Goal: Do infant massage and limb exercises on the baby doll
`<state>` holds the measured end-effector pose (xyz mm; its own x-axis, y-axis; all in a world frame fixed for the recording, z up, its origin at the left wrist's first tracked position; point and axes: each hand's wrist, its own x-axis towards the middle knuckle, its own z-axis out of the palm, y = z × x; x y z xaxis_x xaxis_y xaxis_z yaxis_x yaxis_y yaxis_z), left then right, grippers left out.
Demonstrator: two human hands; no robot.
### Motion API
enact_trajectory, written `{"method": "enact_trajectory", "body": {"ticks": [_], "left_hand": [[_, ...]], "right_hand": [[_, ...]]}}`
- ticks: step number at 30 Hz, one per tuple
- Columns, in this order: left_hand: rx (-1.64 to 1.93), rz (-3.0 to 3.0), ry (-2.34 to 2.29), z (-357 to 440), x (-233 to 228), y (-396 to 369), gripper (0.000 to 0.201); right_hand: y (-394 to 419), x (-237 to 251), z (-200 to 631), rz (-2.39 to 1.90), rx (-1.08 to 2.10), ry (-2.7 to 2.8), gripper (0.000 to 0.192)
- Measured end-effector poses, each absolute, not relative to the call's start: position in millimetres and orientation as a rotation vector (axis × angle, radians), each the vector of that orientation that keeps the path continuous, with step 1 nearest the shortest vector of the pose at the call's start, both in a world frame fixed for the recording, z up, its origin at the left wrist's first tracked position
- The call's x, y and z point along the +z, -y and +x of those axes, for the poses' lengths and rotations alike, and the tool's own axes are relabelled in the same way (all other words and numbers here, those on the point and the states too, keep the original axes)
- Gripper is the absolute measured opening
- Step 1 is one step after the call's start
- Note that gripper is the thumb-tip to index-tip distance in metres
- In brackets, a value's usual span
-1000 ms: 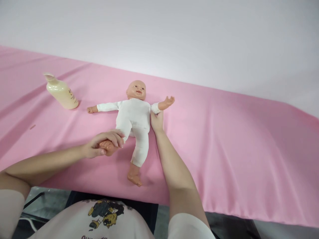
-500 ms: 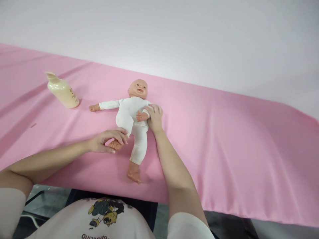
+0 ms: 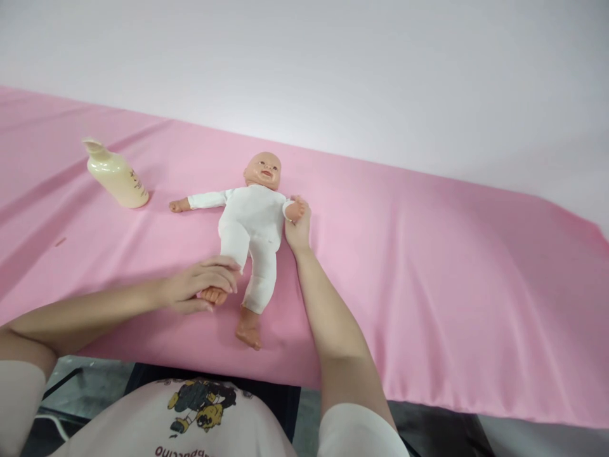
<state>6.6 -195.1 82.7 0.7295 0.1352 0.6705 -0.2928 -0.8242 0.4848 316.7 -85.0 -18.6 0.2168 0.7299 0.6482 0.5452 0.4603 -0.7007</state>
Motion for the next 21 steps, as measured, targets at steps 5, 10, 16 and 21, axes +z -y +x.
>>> {"method": "enact_trajectory", "body": {"ticks": [5,10,16,21], "left_hand": [[0.95,2.478,0.276,7.2,83.5,202.0,0.031],[0.882,2.403,0.23,9.9,81.4,203.9,0.027],[0.778,2.386,0.232,13.9,76.6,209.2,0.02],[0.896,2.406,0.238,11.9,78.9,207.3,0.029]], "right_hand": [[79.9,-29.7,322.5,-1.236,0.427,1.2,0.037],[77.4,-36.2,330.1,-1.265,0.49,1.137,0.033],[79.1,-31.5,327.9,-1.32,0.509,1.13,0.036],[85.1,-21.3,318.7,-1.256,0.478,1.105,0.03]]}}
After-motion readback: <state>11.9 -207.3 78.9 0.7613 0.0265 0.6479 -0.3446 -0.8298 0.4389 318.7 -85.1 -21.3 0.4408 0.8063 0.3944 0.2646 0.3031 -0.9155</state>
